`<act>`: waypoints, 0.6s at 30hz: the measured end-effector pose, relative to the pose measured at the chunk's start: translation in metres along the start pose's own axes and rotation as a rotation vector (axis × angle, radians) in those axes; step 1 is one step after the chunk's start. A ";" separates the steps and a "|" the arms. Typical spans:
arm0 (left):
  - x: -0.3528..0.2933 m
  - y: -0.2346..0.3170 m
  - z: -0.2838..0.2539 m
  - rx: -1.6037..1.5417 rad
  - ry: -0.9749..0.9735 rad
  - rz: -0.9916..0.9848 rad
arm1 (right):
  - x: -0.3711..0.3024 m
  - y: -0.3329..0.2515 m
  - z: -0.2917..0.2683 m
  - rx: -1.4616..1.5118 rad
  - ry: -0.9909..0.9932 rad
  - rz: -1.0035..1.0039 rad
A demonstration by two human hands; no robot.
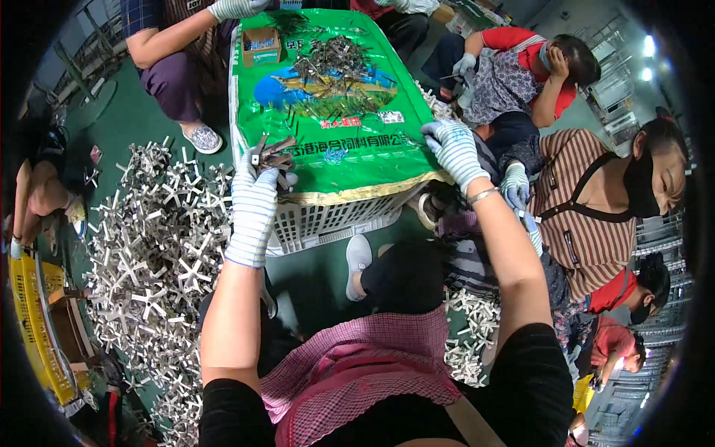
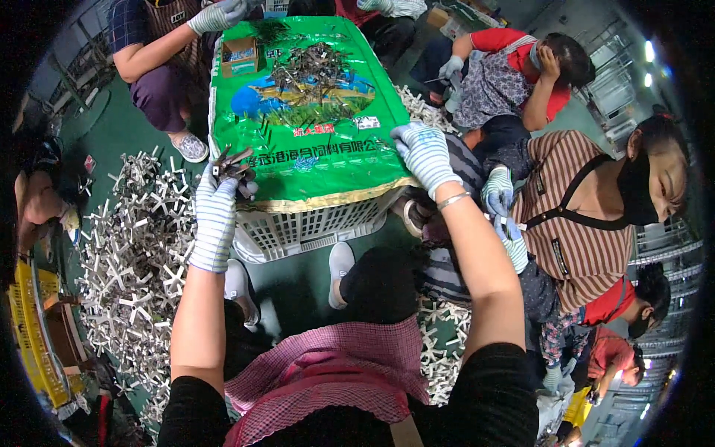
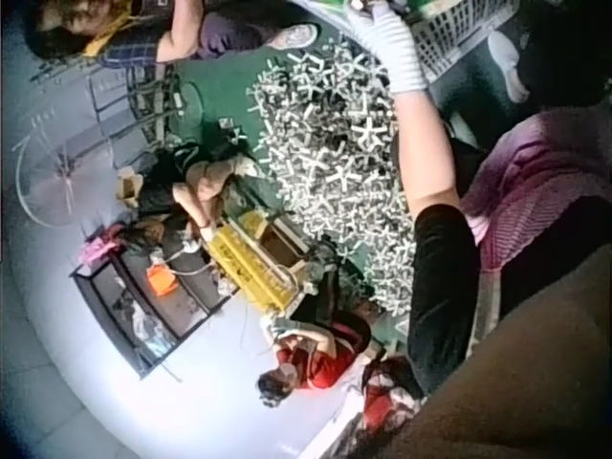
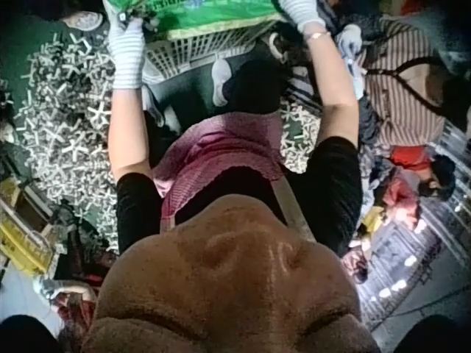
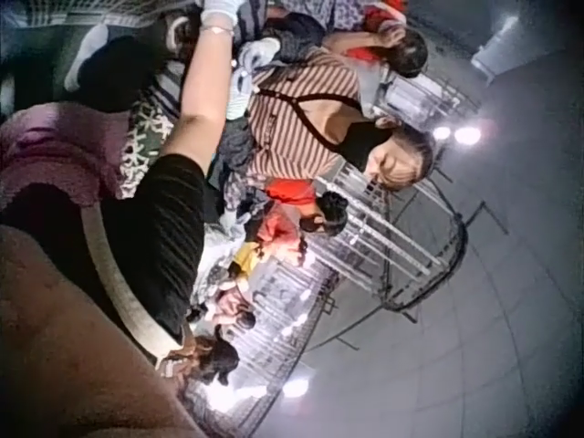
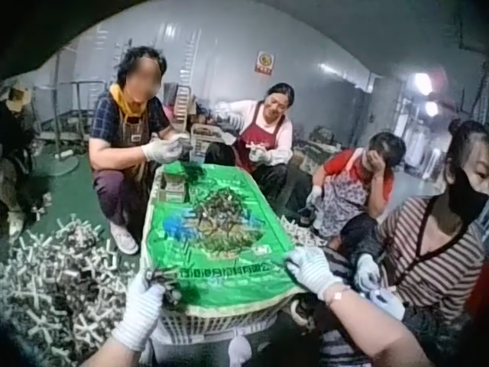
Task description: The person assembles small plastic components and metal clips by hand, taking them from a plastic crate and joining them together.
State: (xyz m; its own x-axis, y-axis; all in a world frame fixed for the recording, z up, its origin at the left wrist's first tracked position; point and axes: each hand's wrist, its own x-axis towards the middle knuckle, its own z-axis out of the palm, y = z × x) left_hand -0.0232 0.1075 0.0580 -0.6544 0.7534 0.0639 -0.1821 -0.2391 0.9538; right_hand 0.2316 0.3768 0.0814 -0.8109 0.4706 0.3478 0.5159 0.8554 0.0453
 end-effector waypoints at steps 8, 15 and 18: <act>0.005 -0.027 -0.008 0.083 -0.052 -0.061 | 0.000 -0.003 0.036 -0.354 -0.327 -0.244; 0.006 -0.014 0.001 0.011 0.002 -0.038 | 0.012 0.006 0.022 -0.240 -0.324 -0.188; 0.006 -0.007 -0.011 -0.042 -0.029 -0.016 | 0.018 -0.008 0.001 -0.107 -0.139 -0.166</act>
State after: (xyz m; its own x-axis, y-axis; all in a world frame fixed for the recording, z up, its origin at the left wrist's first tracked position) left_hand -0.0343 0.1074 0.0481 -0.6297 0.7747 0.0577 -0.2232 -0.2516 0.9417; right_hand 0.2124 0.3785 0.0860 -0.9135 0.3568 0.1954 0.3924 0.8994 0.1926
